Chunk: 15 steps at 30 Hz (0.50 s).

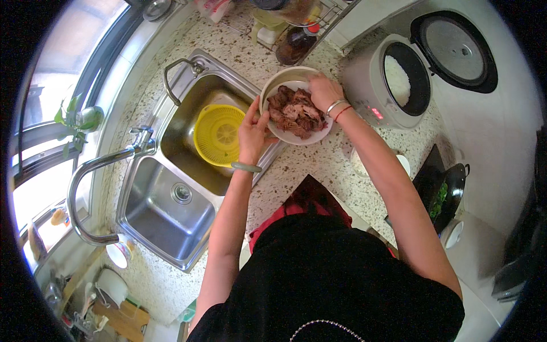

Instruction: The person stir-fries green vegetables in a wok, plates them, and serves cooked meat and rice from a rice cooker. They wash their hands and the wok, then place the prepared dishes on a dining table.

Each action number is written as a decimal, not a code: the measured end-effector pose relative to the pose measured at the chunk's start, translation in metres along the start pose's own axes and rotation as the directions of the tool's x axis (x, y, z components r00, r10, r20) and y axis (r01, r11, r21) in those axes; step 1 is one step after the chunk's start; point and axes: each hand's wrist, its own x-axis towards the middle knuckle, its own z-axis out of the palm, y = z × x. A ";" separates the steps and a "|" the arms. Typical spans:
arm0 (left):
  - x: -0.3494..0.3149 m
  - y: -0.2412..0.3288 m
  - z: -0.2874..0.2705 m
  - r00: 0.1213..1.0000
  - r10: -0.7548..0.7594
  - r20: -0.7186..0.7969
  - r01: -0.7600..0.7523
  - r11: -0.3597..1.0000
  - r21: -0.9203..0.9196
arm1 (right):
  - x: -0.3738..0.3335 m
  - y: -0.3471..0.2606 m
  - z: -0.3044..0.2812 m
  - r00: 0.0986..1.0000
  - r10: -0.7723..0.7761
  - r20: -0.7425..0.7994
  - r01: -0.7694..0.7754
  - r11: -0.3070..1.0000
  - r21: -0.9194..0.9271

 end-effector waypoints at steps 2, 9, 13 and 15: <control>0.002 0.001 -0.001 1.000 0.021 0.013 -0.021 0.999 0.042 | 0.000 0.006 -0.002 0.998 0.040 0.057 -0.043 0.998 0.051; 0.004 -0.001 -0.003 0.999 0.045 0.018 -0.045 0.998 0.043 | -0.021 0.003 -0.036 0.993 0.047 0.112 -0.054 0.996 0.064; 0.000 0.007 0.000 0.999 0.031 -0.035 -0.033 0.998 -0.060 | -0.026 0.017 -0.029 1.000 0.008 -0.005 -0.007 0.990 0.142; -0.002 0.005 -0.001 0.999 0.043 -0.013 -0.043 0.998 -0.041 | -0.033 0.021 -0.031 0.996 0.009 -0.089 0.012 0.973 0.229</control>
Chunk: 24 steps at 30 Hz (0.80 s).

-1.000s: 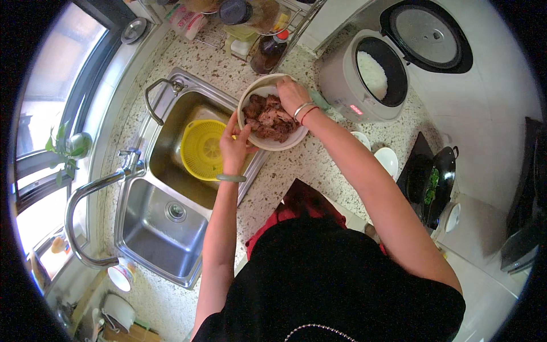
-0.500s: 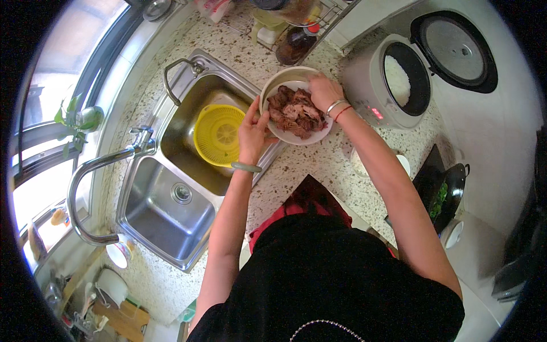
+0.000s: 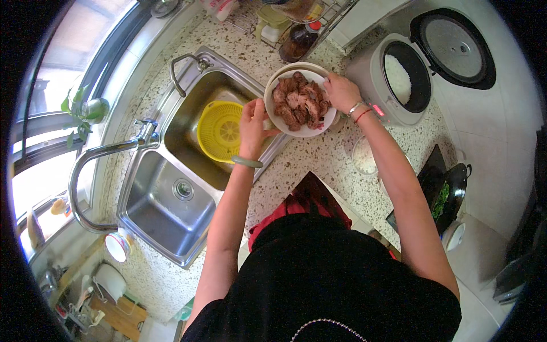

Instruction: The person stir-fries green vegetables in a wok, plates them, and serves cooked meat and rice from a rice cooker. They wash their hands and the wok, then place the prepared dishes on a dining table.

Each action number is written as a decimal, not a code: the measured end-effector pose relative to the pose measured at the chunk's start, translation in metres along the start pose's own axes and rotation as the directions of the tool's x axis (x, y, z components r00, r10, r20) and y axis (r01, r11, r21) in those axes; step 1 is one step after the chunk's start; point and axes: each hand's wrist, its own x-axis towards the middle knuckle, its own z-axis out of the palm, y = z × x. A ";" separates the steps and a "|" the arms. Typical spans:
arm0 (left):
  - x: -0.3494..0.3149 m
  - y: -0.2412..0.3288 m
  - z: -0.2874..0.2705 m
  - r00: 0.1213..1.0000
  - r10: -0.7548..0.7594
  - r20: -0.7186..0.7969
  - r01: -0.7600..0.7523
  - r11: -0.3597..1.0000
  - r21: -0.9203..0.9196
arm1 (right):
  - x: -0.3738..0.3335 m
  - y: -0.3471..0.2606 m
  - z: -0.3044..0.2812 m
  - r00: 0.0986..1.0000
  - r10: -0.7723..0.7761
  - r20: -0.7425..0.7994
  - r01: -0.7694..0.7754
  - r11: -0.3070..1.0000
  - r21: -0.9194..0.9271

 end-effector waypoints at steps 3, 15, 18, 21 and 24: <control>-0.011 -0.001 -0.002 0.998 -0.039 0.044 0.039 0.999 0.001 | -0.011 0.009 0.007 0.992 0.059 -0.114 -0.052 0.996 0.067; -0.020 -0.008 0.011 0.955 0.297 -0.002 -0.292 0.940 0.175 | -0.063 0.025 0.000 0.938 0.240 -0.249 -0.163 0.942 0.295; -0.037 -0.008 0.028 0.933 0.360 -0.010 -0.359 0.932 0.054 | -0.076 0.027 -0.004 0.910 0.208 -0.359 -0.102 0.951 0.292; -0.060 -0.003 0.027 0.949 0.315 0.017 -0.314 0.948 -0.057 | -0.099 0.016 -0.018 0.889 0.232 -0.395 -0.087 0.932 0.351; -0.088 -0.002 0.024 0.941 0.340 -0.012 -0.339 0.937 -0.083 | -0.124 0.000 -0.033 0.902 0.211 -0.378 -0.057 0.923 0.380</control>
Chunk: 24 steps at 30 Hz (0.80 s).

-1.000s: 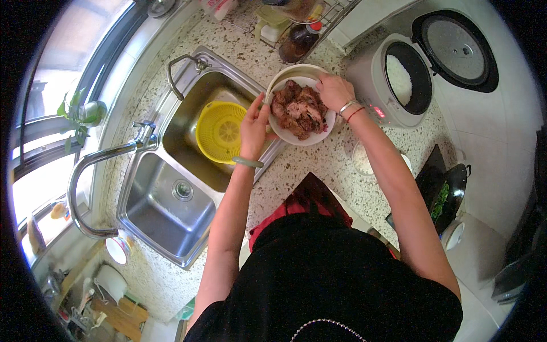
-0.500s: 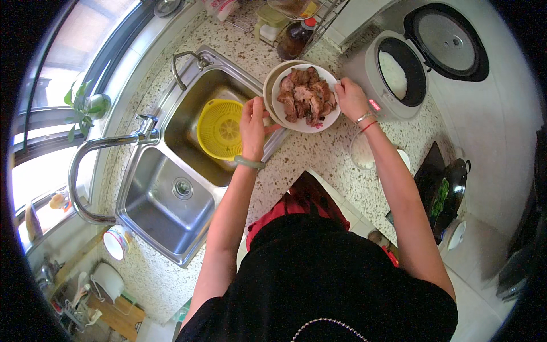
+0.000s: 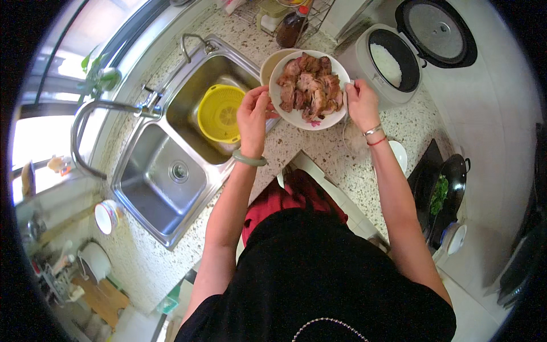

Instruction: The person stir-fries green vegetables in a wok, plates them, and serves cooked meat and rice from a rice cooker. They wash their hands and the wok, then place the prepared dishes on a dining table.

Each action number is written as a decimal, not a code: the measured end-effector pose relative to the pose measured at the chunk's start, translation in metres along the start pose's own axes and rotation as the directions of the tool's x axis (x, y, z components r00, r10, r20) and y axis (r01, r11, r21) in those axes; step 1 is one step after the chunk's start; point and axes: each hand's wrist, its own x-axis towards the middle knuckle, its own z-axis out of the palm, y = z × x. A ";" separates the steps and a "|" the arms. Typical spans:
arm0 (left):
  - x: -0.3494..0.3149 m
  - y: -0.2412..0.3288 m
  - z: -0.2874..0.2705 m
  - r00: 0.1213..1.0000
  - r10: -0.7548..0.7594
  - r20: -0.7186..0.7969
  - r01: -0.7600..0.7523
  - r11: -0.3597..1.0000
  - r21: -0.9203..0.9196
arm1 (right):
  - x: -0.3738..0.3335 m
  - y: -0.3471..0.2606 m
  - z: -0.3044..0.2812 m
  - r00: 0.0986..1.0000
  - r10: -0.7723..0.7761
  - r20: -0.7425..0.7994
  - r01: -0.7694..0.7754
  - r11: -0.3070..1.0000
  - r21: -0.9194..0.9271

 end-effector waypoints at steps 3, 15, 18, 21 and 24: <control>-0.037 0.013 -0.011 0.994 0.005 -0.108 -0.004 1.000 0.003 | -0.032 -0.013 -0.003 0.996 -0.086 0.027 0.087 0.996 -0.015; -0.211 -0.002 -0.186 0.766 0.055 -0.641 -0.156 0.982 -0.103 | -0.187 -0.101 0.129 0.877 -0.375 0.301 0.307 0.918 0.249; -0.257 -0.007 -0.238 0.635 0.072 -0.769 -0.211 0.974 -0.082 | -0.239 -0.132 0.169 0.807 -0.460 0.370 0.361 0.880 0.307; -0.306 -0.005 -0.292 0.526 0.080 -0.847 -0.232 0.971 -0.052 | -0.292 -0.174 0.203 0.734 -0.509 0.449 0.386 0.857 0.342; -0.353 -0.003 -0.349 0.435 0.082 -0.897 -0.229 0.973 -0.022 | -0.350 -0.211 0.246 0.678 -0.581 0.451 0.437 0.812 0.387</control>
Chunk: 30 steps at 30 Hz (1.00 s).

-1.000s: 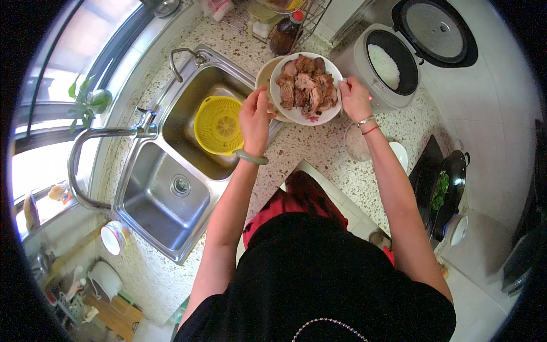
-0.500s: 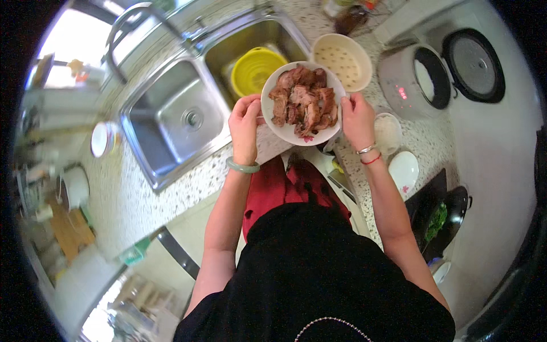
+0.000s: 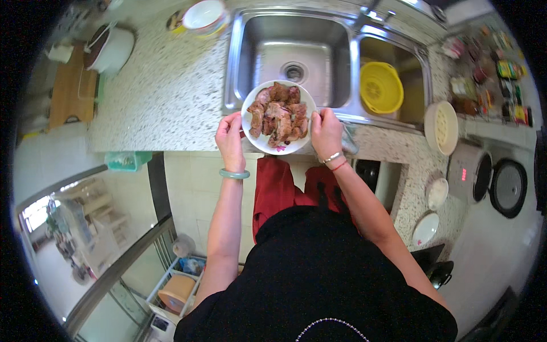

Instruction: The person stir-fries green vegetables in a wok, plates them, and serves cooked meat and rice from a rice cooker. They wash their hands and the wok, then place the prepared dishes on a dining table.

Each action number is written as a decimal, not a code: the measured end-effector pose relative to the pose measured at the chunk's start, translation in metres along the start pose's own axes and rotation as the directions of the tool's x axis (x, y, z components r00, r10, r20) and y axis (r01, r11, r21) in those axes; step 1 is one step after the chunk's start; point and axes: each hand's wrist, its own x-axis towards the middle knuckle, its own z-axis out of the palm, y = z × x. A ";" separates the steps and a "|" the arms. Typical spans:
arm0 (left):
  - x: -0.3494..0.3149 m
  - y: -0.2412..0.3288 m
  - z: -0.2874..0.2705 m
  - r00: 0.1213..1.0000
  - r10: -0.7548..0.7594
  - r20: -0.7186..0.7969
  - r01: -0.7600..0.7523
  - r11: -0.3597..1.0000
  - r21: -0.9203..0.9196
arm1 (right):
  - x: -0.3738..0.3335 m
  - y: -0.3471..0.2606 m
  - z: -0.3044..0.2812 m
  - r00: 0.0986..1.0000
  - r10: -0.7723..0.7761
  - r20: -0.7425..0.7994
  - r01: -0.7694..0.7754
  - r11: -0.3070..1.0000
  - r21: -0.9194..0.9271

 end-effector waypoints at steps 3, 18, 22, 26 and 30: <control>0.042 0.009 -0.060 0.990 0.065 -0.125 -0.068 0.998 -0.020 | 0.005 -0.038 0.067 0.997 -0.059 0.053 0.060 0.998 -0.007; 0.169 0.017 -0.176 0.965 0.083 -0.250 -0.077 0.997 0.031 | 0.036 -0.118 0.224 0.987 -0.024 0.159 0.038 0.996 -0.082; 0.176 0.017 -0.180 0.965 0.077 -0.252 -0.046 0.991 0.126 | 0.039 -0.119 0.228 0.988 -0.019 0.153 0.024 0.999 -0.036; 0.163 0.040 -0.157 0.749 0.641 -0.168 -0.265 0.522 0.811 | 0.043 -0.103 0.211 0.977 0.130 0.171 -0.150 0.982 0.111; 0.113 0.055 -0.083 0.842 0.538 0.045 -0.500 0.745 0.441 | 0.047 -0.077 0.139 0.954 0.288 0.081 -0.299 0.929 0.219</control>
